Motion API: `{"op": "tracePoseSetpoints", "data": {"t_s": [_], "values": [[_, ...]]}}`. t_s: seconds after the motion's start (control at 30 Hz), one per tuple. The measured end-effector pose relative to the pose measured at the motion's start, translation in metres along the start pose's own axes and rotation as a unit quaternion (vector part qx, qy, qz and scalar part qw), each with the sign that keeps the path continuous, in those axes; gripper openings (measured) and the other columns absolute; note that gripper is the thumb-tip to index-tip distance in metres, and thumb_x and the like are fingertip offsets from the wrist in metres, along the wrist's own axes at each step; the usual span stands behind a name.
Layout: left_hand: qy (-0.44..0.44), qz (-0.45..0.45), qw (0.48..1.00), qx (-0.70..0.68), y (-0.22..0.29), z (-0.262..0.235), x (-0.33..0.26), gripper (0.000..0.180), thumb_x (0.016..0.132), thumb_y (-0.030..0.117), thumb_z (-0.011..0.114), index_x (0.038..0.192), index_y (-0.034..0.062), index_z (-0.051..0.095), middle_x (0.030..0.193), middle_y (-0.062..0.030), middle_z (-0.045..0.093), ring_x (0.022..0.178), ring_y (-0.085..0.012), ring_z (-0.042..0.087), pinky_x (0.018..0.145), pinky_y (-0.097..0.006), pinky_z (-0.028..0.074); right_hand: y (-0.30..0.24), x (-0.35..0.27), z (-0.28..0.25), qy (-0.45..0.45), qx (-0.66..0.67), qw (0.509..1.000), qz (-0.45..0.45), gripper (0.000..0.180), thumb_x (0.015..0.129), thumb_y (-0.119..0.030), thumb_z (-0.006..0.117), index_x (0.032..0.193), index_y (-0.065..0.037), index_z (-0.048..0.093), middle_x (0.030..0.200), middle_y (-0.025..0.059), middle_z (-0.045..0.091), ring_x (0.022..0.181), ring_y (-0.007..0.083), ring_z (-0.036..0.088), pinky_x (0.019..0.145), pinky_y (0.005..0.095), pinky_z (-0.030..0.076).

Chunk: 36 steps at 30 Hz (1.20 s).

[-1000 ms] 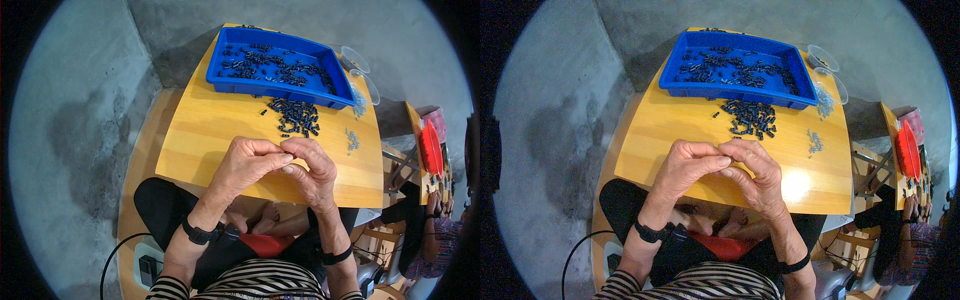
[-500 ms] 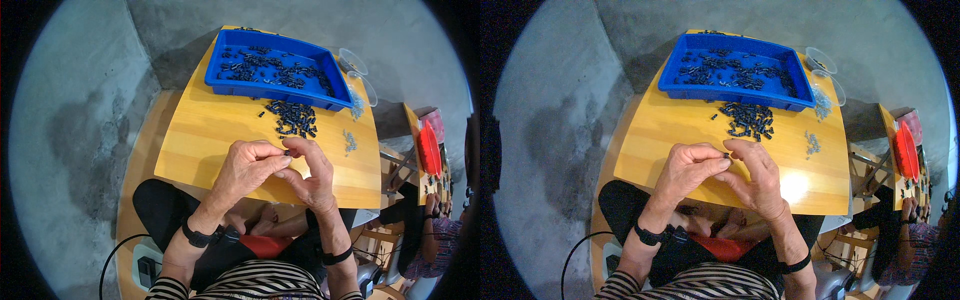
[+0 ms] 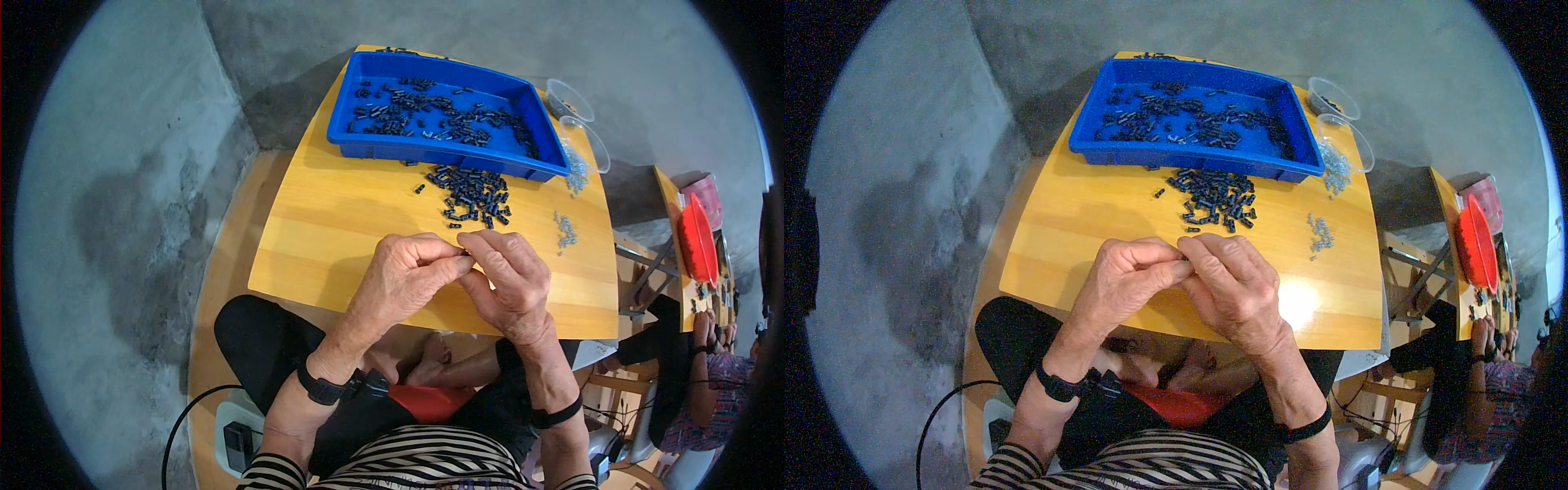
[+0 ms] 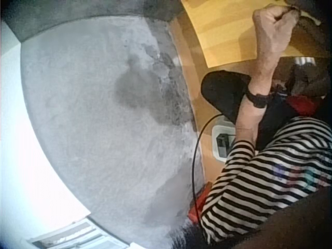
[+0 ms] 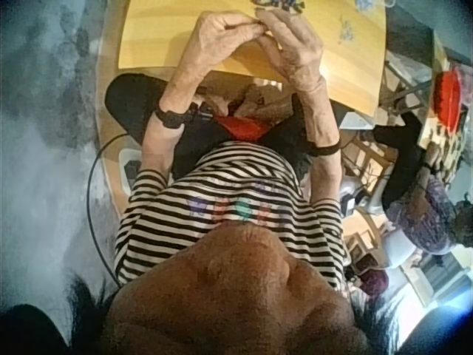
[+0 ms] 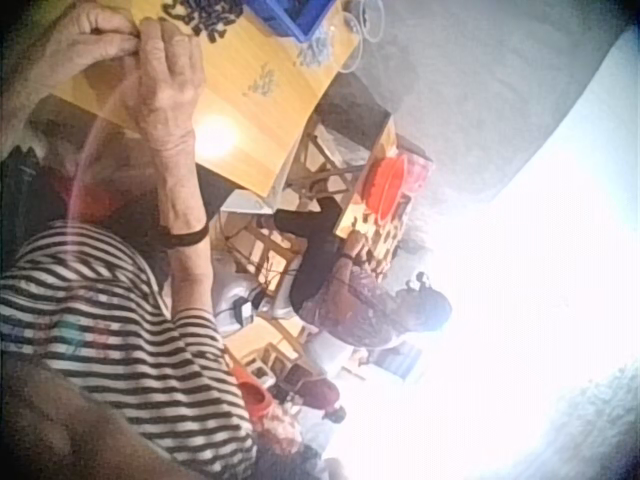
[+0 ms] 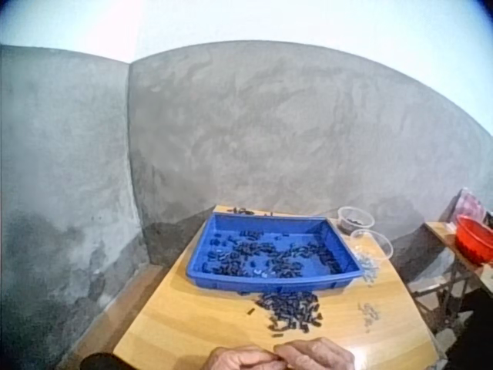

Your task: Assembling small blue plastic components by hand in a workshop.

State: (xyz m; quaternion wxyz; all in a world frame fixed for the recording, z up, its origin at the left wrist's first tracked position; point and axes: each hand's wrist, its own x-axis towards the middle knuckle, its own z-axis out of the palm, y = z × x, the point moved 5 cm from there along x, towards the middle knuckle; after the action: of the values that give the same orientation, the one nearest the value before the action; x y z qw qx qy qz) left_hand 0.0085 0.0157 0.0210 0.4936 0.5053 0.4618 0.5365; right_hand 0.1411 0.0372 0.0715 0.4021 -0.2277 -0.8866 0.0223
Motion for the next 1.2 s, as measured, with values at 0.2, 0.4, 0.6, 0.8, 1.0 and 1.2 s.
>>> {"op": "tracePoseSetpoints", "data": {"t_s": [0.2,0.4,0.6,0.8,1.0,1.2], "values": [[0.018,0.044,0.997,0.063,0.008,0.0,0.0,0.014,0.084,0.009,0.065,0.088,-0.0043,0.069,0.076,-0.0036,0.066,0.073,-0.0058,0.059,0.064,-0.022,0.047,-0.001,0.001,0.0,-0.019,-0.005,1.0,-0.012,0.042,0.063,-0.004,0.072,0.104,0.0,0.061,0.093,0.0126,0.062,0.08,0.0269,0.062,0.069,0.0343,0.052],[0.048,0.07,0.991,0.103,0.013,0.0,-0.001,0.012,0.082,0.007,0.065,0.084,-0.0053,0.068,0.075,-0.0063,0.066,0.07,-0.0091,0.061,0.062,-0.024,0.047,0.002,0.009,-0.001,-0.057,-0.035,0.998,-0.009,0.046,0.065,-0.01,0.071,0.108,0.001,0.057,0.094,0.014,0.061,0.08,0.028,0.06,0.069,0.0356,0.05],[0.063,0.094,0.98,0.164,0.021,0.006,-0.005,0.009,0.079,0.004,0.065,0.082,-0.0044,0.067,0.074,-0.0103,0.065,0.069,-0.0151,0.063,0.062,-0.026,0.048,0.0,0.014,-0.001,-0.129,-0.066,0.989,-0.03,0.029,0.062,-0.009,0.069,0.087,-0.002,0.057,0.079,0.0103,0.056,0.068,0.0273,0.055,0.061,0.0358,0.048],[0.082,0.137,0.964,0.211,0.025,0.01,-0.008,0.007,0.077,0.002,0.063,0.08,-0.0036,0.066,0.075,-0.0134,0.065,0.068,-0.0223,0.065,0.06,-0.031,0.049,-0.004,0.015,-0.001,-0.183,-0.127,0.973,-0.065,0.021,0.068,-0.018,0.067,0.072,-0.007,0.049,0.068,0.0072,0.048,0.064,0.024,0.053,0.055,0.0347,0.047],[0.083,0.165,0.955,0.232,0.022,0.016,-0.01,0.006,0.075,0.0,0.061,0.078,-0.0038,0.064,0.075,-0.0149,0.064,0.067,-0.0269,0.064,0.059,-0.033,0.049,0.001,0.006,0.003,-0.219,-0.152,0.959,-0.096,0.023,0.071,-0.024,0.065,0.07,-0.008,0.048,0.065,0.0072,0.048,0.059,0.0231,0.054,0.047,0.0353,0.045],[0.075,0.185,0.951,0.238,0.012,0.022,-0.009,0.006,0.074,0.0,0.06,0.074,-0.0042,0.063,0.071,-0.0153,0.062,0.065,-0.028,0.063,0.057,-0.035,0.048,0.012,-0.009,0.01,-0.225,-0.144,0.956,-0.12,0.026,0.072,-0.028,0.064,0.069,-0.008,0.048,0.062,0.0077,0.05,0.053,0.0238,0.055,0.044,0.0355,0.044]]}}
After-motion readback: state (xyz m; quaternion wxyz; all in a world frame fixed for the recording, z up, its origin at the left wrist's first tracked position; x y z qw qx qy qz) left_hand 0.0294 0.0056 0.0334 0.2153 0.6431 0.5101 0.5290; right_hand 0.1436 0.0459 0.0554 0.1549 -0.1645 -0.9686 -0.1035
